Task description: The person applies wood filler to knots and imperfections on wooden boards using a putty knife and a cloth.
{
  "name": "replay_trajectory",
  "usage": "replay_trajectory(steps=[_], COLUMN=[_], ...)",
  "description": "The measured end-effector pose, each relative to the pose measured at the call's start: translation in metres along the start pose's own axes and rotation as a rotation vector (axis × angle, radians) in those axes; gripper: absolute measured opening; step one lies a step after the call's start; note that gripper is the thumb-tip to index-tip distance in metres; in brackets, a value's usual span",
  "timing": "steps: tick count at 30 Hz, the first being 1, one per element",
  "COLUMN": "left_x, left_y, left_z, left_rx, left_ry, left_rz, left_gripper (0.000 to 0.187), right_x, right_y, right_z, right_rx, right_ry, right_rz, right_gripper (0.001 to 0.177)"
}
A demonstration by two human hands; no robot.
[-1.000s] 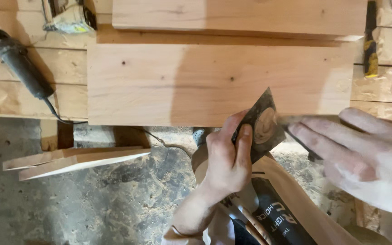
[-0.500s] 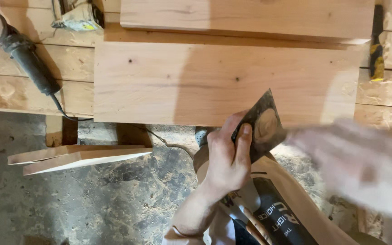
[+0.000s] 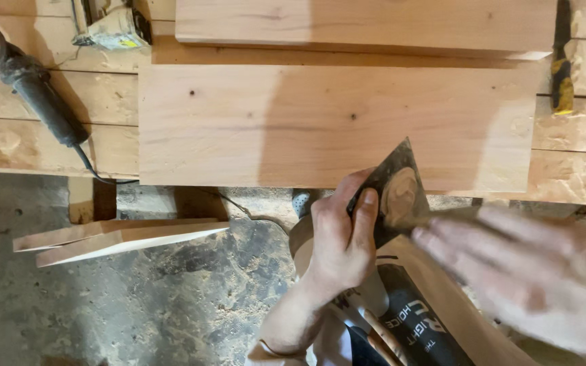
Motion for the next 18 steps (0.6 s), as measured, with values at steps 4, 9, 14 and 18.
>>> replay_trajectory(steps=[4,9,14,18], left_x=[-0.002,0.005,0.004,0.007], left_y=[-0.003,-0.001,-0.003,-0.005], left_z=[-0.003,-0.003,-0.006,-0.005], left_rx=[0.217,0.013,0.15,0.094], left_ry=[-0.067,0.017,-0.043,-0.001], left_rz=[0.072,-0.023,0.048,-0.01], left_gripper=[0.025,0.026,0.026,0.024], right_x=[0.014,0.015,0.013,0.005], right_y=[0.018,0.004,0.003,0.009], right_z=[0.008,0.013,0.011,0.012], right_rx=[0.026,-0.005,-0.002,0.02], right_ry=[0.012,-0.048,0.144,0.015], right_rz=[-0.097,0.015,0.043,-0.036], right_gripper=[0.061,0.065,0.055,0.068])
Point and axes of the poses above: each hand's wrist, its own z-axis towards the middle knuckle, its own x-axis out of the back of the hand, y = z × x, the point moved 2 cm from there along z, towards the middle knuckle, and after that the axes turned 9 degrees about z, right-handed, at the moved point
